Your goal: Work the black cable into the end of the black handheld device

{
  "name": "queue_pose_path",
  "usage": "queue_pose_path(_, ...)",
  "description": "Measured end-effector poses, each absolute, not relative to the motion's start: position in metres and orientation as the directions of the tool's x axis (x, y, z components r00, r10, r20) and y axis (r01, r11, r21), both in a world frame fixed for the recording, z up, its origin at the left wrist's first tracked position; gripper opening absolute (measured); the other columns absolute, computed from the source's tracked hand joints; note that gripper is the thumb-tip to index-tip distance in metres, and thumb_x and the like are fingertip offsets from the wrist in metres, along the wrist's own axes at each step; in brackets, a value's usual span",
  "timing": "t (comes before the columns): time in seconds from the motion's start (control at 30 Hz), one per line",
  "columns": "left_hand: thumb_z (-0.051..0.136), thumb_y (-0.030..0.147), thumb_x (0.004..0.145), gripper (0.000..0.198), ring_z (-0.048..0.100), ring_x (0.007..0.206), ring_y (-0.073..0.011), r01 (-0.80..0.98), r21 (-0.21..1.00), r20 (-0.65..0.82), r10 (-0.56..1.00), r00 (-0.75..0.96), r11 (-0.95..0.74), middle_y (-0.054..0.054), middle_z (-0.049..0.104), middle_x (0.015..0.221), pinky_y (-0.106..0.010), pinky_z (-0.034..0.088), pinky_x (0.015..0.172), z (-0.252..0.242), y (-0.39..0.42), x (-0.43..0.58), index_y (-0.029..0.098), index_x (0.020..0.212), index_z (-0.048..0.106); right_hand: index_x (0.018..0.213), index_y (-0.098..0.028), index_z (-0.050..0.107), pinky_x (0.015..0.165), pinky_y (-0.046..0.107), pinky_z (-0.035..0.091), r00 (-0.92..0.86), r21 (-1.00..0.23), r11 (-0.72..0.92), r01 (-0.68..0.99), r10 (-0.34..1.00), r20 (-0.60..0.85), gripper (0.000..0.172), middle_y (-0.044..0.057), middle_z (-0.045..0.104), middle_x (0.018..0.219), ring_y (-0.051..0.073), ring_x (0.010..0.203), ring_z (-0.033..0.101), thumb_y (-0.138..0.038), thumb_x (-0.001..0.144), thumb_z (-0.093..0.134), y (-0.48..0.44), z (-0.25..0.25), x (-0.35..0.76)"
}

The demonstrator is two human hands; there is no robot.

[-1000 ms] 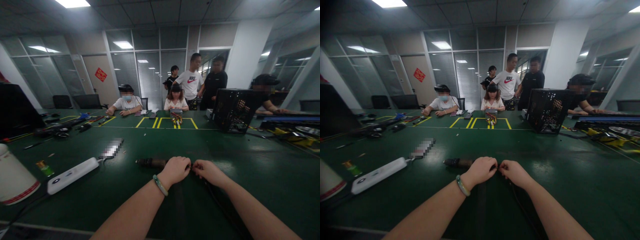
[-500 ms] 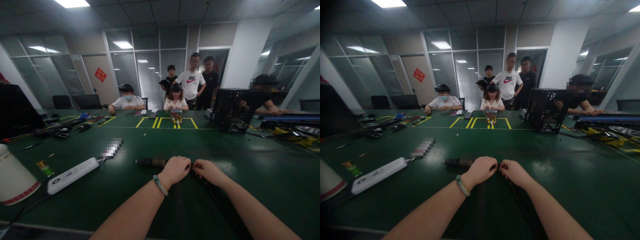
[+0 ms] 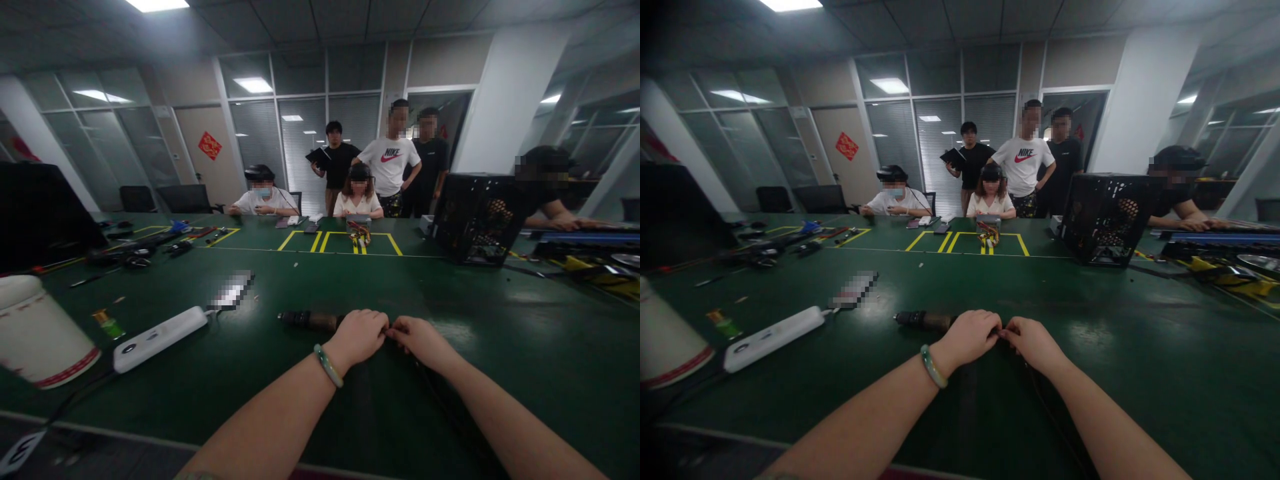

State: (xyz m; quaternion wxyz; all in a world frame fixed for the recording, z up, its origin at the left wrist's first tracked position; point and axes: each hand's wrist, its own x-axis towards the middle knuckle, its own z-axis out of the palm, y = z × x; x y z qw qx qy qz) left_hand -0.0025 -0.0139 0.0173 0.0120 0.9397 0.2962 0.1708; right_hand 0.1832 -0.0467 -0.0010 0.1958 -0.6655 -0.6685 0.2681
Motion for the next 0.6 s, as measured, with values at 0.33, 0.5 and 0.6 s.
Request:
queue_pose_path(0.33, 0.056, 0.029, 0.088, 0.015, 0.057, 0.091, -0.0186, 0.554, 0.137, 0.307, 0.567, 0.764, -0.821, -0.002, 0.061, 0.096, -0.032, 0.044, 0.079, 0.0188, -0.0139, -0.0037, 0.02, 0.1, 0.054, 0.084, -0.018, 0.064, 0.041, 0.018, 0.039, -0.032, -0.622, -0.044, 0.781, 0.993, -0.11, 0.026, 0.002, 0.066, 0.069, 0.013, 0.056, 0.06, -0.041, 0.088, 0.052, -0.0493, 0.0059, 0.181)
queue_pose_path(0.5, 0.053, 0.029, 0.09, 0.012, 0.057, 0.092, -0.0183, 0.541, 0.103, 0.302, 0.544, 0.783, -0.835, -0.002, 0.061, 0.095, -0.032, 0.043, 0.081, 0.017, -0.0128, -0.0034, 0.021, 0.099, 0.055, 0.083, -0.019, 0.064, 0.043, 0.018, 0.04, -0.056, -0.637, -0.006, 0.771, 0.995, -0.077, 0.023, 0.001, 0.065, 0.069, 0.012, 0.057, 0.06, -0.039, 0.088, 0.053, -0.0497, 0.0048, 0.1818)
queue_pose_path(0.6, 0.052, 0.03, 0.091, 0.011, 0.057, 0.09, -0.0183, 0.521, 0.085, 0.32, 0.519, 0.793, -0.849, -0.001, 0.061, 0.094, -0.032, 0.044, 0.081, 0.0137, -0.0108, -0.0026, 0.022, 0.097, 0.056, 0.083, -0.019, 0.063, 0.045, 0.018, 0.04, -0.079, -0.649, 0.034, 0.76, 0.996, -0.041, 0.02, 0.0, 0.065, 0.069, 0.012, 0.058, 0.059, -0.035, 0.087, 0.053, -0.0483, 0.0025, 0.1822)
